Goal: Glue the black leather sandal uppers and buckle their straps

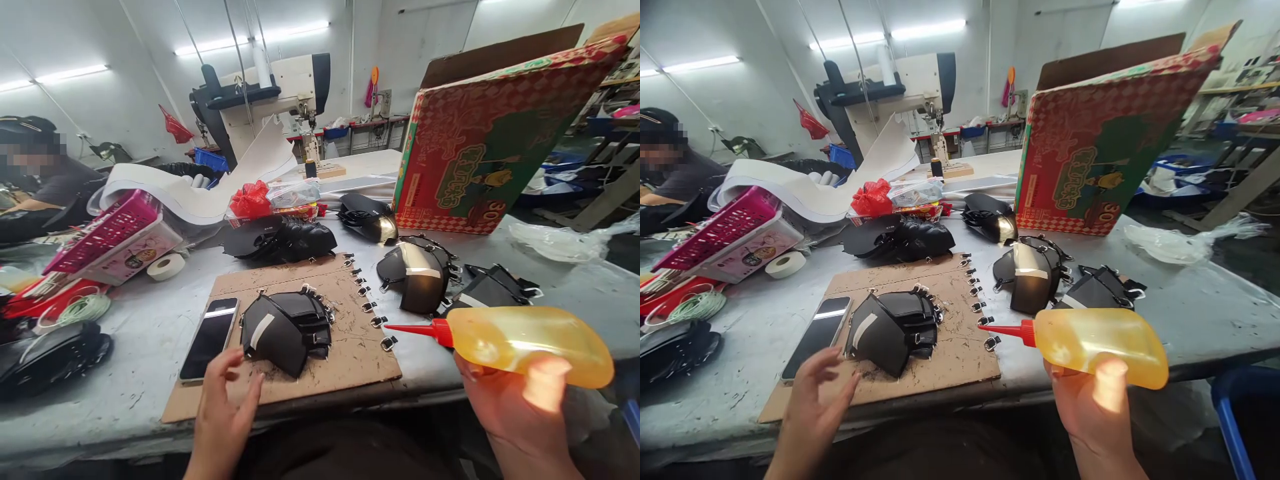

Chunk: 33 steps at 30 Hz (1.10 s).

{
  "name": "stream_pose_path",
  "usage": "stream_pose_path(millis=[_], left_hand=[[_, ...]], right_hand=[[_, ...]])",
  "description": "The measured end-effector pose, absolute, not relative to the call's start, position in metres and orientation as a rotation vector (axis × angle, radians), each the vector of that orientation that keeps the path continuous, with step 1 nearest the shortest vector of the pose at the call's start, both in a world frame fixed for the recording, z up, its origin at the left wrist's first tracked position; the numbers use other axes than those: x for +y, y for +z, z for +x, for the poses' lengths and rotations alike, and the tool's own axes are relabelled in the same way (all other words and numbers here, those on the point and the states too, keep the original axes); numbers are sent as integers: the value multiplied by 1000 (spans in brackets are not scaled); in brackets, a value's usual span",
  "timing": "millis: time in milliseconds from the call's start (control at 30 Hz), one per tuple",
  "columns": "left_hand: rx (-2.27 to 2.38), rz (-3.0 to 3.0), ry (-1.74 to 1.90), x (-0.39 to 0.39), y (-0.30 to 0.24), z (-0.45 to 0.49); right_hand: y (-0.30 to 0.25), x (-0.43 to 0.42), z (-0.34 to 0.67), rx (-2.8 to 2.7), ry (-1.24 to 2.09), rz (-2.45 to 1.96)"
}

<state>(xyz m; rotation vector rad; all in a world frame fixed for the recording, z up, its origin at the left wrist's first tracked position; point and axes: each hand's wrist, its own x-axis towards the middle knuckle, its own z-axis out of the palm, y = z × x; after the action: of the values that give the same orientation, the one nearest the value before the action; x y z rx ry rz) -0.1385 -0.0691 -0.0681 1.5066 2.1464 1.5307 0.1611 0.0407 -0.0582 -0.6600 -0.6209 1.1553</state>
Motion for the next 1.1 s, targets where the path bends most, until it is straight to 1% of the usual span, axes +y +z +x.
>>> stream_pose_path(millis=[33,100,200,367,467,600,733,900,1000,1100], left_hand=[[2057,1157,1653,-74,-71,-131],[1773,611,1706,-76,-70,-118],[1454,276,1635,-63,-57,-106],[1268,275,1547,-32,-45,-99],[1228,317,1574,-25,-44,-95],[1196,431,1648,-33,-43,-84],[1341,428,1681,-48,-38,-71],[1385,407,1563,-61,-22,-65],[1343,400,1524,-63,-17,-65],[1312,386,1520,-63,-16,-66]], right_hand=[[-58,41,159,-602,1171,-672],[-56,39,155,-592,1196,-699],[-52,36,148,-610,1255,-702],[-53,30,147,-770,1399,-588],[-57,28,151,-971,1420,-538],[-49,23,148,-1160,1337,-435],[-39,18,137,-1210,1212,-376],[-65,25,142,-1331,981,-477],[-82,31,150,-1384,950,-519],[-87,33,153,-1415,939,-553]])
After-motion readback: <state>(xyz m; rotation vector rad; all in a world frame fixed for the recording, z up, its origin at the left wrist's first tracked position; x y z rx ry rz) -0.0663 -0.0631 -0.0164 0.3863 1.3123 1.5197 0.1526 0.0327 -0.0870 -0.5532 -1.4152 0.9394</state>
